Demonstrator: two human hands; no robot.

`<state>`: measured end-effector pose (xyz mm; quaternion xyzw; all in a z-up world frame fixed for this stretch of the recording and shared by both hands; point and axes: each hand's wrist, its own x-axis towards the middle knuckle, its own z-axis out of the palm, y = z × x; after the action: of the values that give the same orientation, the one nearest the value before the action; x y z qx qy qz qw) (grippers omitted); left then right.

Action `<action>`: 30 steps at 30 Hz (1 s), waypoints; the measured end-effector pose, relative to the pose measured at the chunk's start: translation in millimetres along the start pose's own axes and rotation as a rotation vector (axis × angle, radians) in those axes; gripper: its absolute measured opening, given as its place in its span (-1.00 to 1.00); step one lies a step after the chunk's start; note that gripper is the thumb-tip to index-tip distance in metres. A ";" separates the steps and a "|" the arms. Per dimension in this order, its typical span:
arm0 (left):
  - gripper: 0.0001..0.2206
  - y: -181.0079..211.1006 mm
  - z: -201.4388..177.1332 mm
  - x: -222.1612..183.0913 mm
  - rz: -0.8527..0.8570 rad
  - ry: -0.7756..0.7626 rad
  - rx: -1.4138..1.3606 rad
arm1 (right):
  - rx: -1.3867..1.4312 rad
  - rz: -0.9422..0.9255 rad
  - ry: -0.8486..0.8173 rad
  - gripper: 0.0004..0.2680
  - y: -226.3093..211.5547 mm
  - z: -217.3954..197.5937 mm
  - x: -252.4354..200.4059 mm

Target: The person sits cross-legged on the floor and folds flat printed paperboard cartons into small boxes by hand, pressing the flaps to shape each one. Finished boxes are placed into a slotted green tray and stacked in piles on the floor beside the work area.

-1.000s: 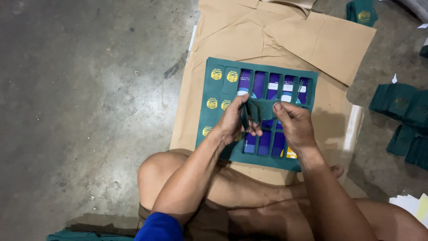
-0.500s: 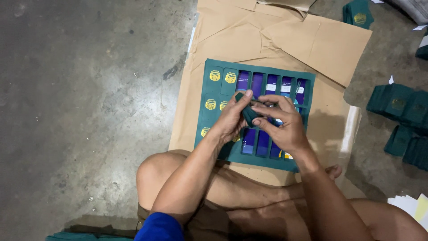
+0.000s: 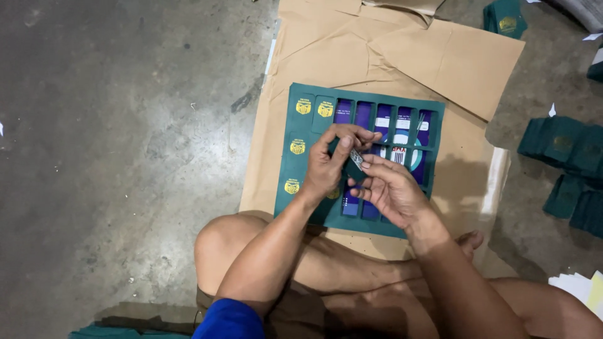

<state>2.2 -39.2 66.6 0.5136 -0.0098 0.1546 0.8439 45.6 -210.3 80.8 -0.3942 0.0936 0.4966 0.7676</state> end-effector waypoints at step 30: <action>-0.75 -61.5 4.7 -17.6 -0.525 0.485 -0.284 | -1.557 -0.969 0.431 -0.53 12.2 37.9 -1.3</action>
<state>2.7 -73.9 12.5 0.3249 0.3009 0.0472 0.8954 25.3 -182.4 100.7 -0.8757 -0.2989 -0.0375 0.3775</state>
